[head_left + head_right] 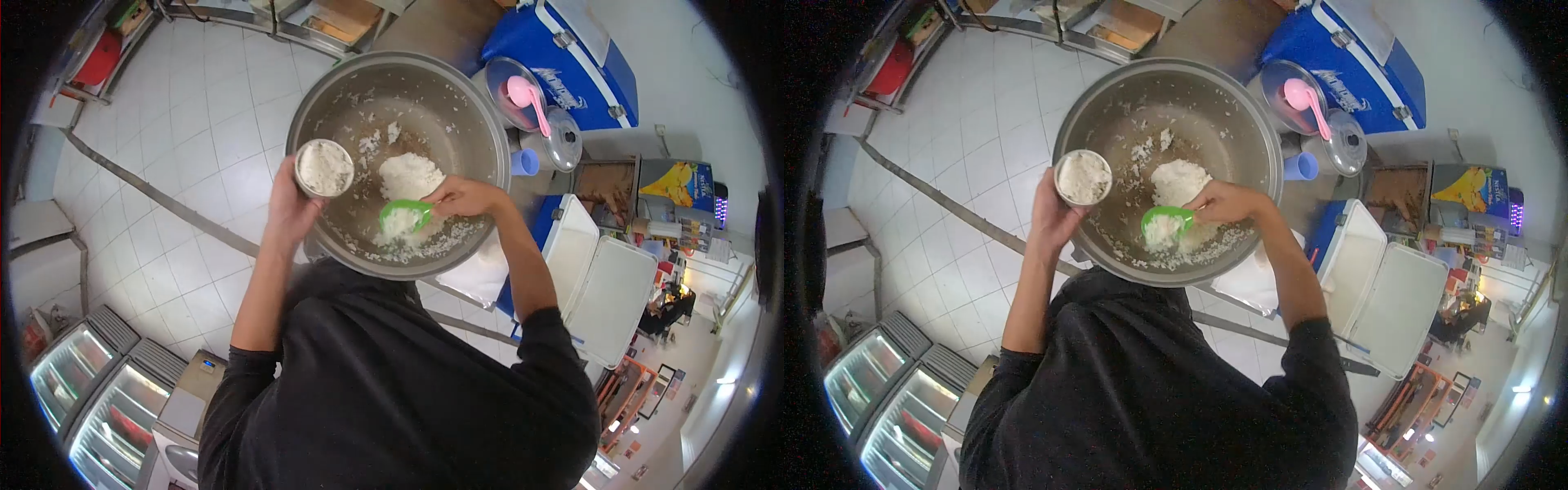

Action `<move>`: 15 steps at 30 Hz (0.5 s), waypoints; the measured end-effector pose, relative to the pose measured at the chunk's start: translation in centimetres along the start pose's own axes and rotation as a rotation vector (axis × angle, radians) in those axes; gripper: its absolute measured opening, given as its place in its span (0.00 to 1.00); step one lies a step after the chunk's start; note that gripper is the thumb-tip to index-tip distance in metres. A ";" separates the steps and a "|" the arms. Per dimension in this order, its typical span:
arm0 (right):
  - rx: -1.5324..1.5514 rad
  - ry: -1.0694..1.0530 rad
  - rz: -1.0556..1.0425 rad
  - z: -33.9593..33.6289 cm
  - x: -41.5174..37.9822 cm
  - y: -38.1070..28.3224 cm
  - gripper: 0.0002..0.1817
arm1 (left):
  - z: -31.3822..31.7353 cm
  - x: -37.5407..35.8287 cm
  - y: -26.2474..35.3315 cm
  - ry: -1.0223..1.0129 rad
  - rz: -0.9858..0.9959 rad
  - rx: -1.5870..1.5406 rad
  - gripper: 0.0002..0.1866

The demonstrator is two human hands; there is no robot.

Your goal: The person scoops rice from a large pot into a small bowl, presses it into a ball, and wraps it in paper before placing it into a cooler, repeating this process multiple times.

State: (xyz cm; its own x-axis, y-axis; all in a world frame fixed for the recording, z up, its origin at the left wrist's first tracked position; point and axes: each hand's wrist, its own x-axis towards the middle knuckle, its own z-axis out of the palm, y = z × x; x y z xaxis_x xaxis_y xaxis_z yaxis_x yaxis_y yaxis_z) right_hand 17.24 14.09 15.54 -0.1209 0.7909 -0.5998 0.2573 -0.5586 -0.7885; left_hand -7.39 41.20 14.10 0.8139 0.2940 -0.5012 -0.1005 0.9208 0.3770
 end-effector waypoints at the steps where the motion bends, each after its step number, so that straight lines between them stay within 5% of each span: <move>1: 0.059 0.123 -0.004 0.2 -0.5 -2.1 0.19 | -0.7 0.5 -0.5 -0.021 -0.006 0.013 0.21; 3: 0.180 0.372 -0.011 1.6 -2.0 -6.7 0.19 | 0.4 0.8 -1.6 0.087 -0.006 -0.008 0.22; 6: -0.361 0.894 0.111 7.2 0.2 -12.4 0.22 | 1.3 1.4 -3.5 0.066 -0.009 -0.028 0.21; 10: -1.021 1.178 0.257 15.9 7.0 -12.9 0.28 | 2.6 2.8 -4.8 0.197 0.015 0.015 0.21; 15: -0.657 1.096 0.295 14.1 6.7 -12.9 0.28 | 2.3 3.8 -4.5 0.137 0.006 -0.063 0.16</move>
State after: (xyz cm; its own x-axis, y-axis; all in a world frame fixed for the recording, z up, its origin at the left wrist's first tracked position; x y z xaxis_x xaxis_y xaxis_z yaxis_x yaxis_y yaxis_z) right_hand -0.43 23.12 19.78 0.7768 0.6259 -0.0703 0.5942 -0.7652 -0.2477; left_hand -2.49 37.60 12.27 0.7280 0.3282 -0.6019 -0.1444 0.9317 0.3333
